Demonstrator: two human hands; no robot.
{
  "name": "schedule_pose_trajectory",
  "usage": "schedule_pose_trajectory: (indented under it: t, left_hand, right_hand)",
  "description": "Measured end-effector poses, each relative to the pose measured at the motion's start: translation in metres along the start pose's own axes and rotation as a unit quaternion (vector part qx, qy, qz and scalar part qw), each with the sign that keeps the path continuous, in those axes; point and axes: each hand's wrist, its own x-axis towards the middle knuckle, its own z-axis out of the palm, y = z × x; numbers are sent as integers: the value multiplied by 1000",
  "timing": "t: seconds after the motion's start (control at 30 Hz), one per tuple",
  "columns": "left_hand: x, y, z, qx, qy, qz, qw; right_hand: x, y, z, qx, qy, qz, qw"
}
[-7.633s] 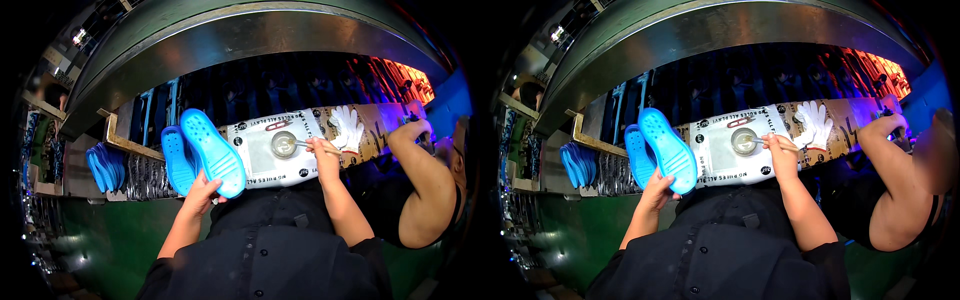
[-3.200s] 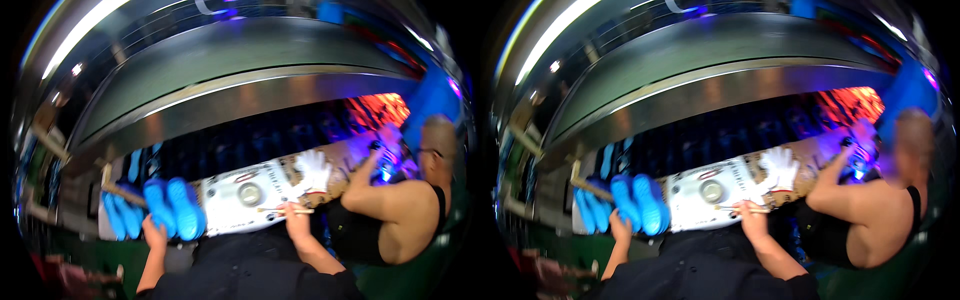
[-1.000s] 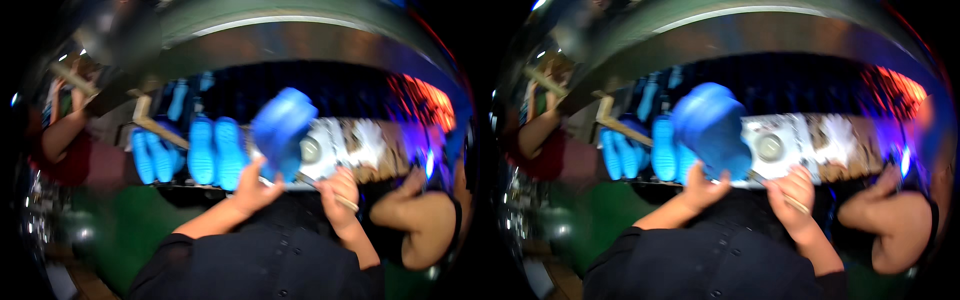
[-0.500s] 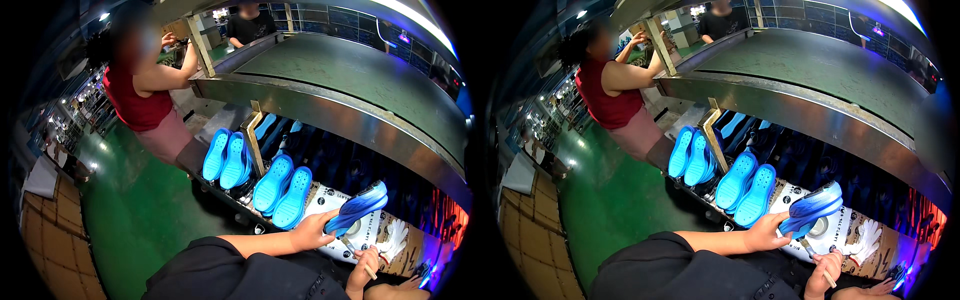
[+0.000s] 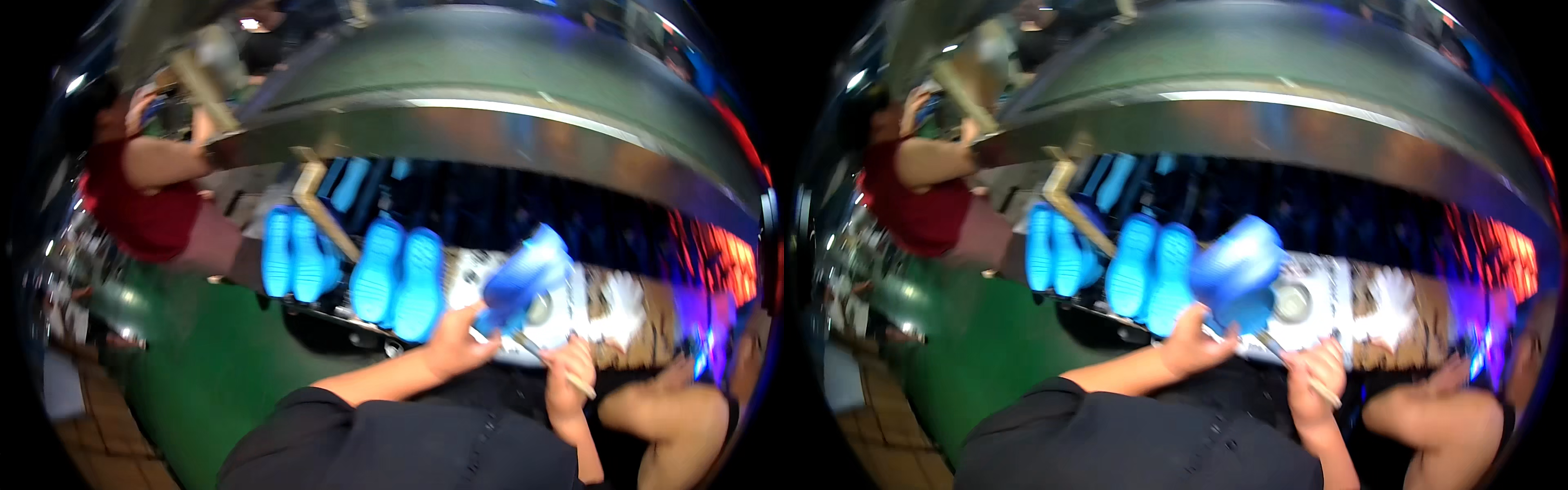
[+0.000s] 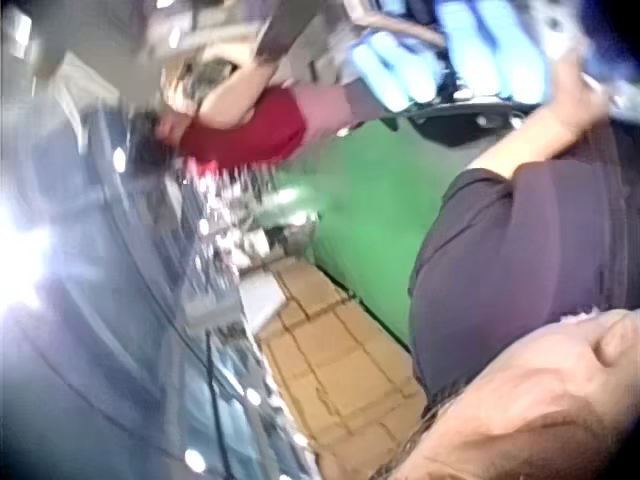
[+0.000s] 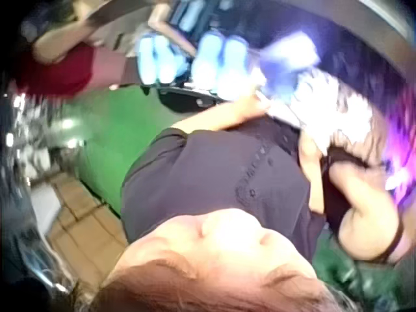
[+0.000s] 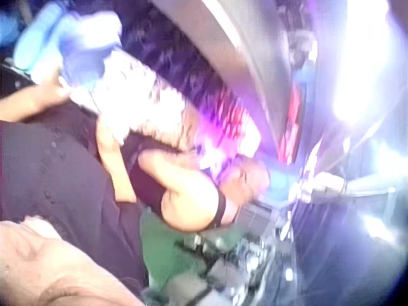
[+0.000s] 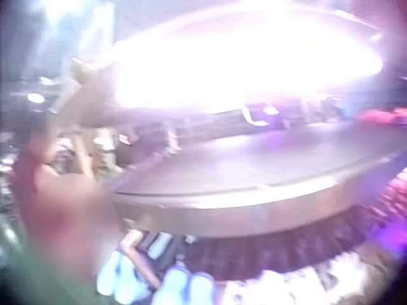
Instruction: The person applies a liquid substance to the edges and soles of blue shoes using a brush. They pick up the shoes from a stack, apply the liquid to specific areas, and then place them on a moving conveyor belt.
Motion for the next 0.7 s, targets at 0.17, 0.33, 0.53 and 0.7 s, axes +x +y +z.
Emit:
schedule_pose_trajectory:
  t: [0.17,0.33,0.53,0.7]
  left_hand:
    - [-8,-13,1,-51,34,-90,994]
    - [-6,-11,7,-90,24,-63,994]
    - [-3,-10,2,-80,33,-58,995]
    - [-3,-12,4,-78,53,-31,995]
  right_hand:
    - [0,5,-4,45,27,34,998]
    - [-1,2,-1,45,32,16,998]
    - [-2,0,-1,37,11,11,999]
    - [-2,3,2,53,28,42,997]
